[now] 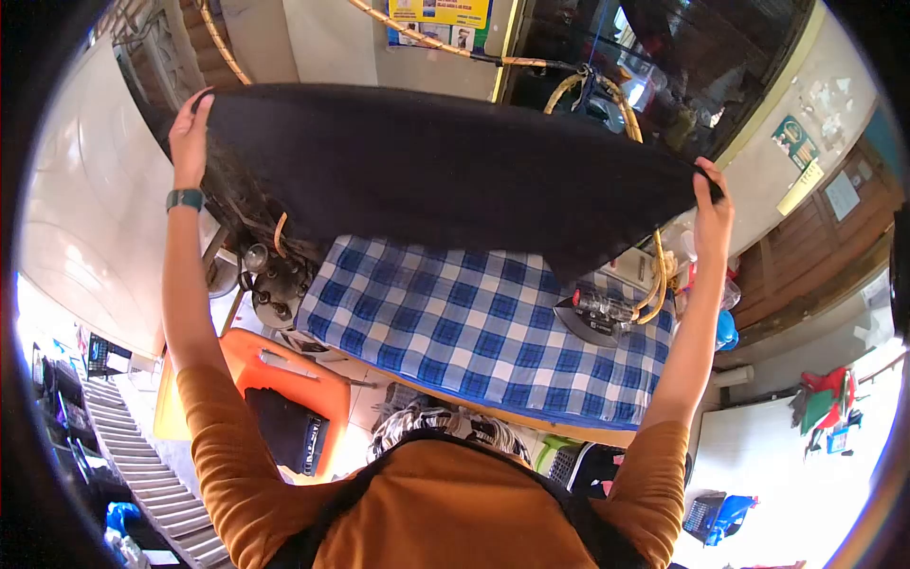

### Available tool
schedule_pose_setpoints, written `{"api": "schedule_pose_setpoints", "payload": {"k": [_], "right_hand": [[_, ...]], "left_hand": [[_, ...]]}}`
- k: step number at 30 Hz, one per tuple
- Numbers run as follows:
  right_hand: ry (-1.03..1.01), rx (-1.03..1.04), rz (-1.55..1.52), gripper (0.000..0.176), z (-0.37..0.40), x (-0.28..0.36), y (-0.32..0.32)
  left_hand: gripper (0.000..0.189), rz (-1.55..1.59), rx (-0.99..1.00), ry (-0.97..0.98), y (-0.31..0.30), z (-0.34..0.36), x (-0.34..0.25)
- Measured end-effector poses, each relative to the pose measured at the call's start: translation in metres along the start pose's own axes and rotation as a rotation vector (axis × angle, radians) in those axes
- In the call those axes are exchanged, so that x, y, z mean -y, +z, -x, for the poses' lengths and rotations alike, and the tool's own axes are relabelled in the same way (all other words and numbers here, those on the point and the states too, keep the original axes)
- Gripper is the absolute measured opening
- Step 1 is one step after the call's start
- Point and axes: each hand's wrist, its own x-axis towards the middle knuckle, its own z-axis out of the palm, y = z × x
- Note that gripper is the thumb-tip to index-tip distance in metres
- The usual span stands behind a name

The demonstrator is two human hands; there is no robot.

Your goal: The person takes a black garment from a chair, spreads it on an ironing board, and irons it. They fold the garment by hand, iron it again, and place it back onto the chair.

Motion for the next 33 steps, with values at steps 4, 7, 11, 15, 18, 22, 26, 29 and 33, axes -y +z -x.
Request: {"api": "schedule_pose_setpoints", "payload": {"k": [4,7,11,15,18,22,26,29,33], "right_hand": [[0.23,0.038,-0.285,0.013,0.058,-0.048,-0.047],[0.105,0.337,0.148,0.028,0.112,-0.044,-0.067],[0.43,0.611,-0.163,0.037,0.191,-0.041,-0.07],[0.771,0.787,-0.264,0.024,0.267,-0.048,-0.067],[0.835,0.991,-0.096,0.02,0.305,-0.049,-0.075],[1.007,1.127,-0.082,0.015,0.31,-0.026,-0.078],[0.813,1.109,0.163,0.018,0.304,-0.052,-0.065],[0.712,0.855,0.186,0.018,0.289,-0.074,-0.015],[0.508,0.514,0.413,0.025,0.298,-0.127,0.059]], "left_hand": [[0.025,-0.007,0.102,0.003,-0.036,0.043,0.011],[0.022,-0.307,0.199,0.186,-0.071,0.087,0.042],[0.021,-0.451,0.539,-0.238,-0.118,0.156,0.095],[0.018,-0.401,0.638,-0.423,-0.136,0.236,0.119],[0.016,-0.486,0.741,-0.395,-0.154,0.277,0.137],[0.016,-0.323,0.813,-0.529,-0.169,0.285,0.133],[0.017,-0.292,0.844,-0.528,-0.141,0.265,0.143],[0.016,-0.34,0.852,-0.441,-0.084,0.245,0.167],[0.024,-0.397,0.618,-0.404,0.016,0.253,0.229]]}}
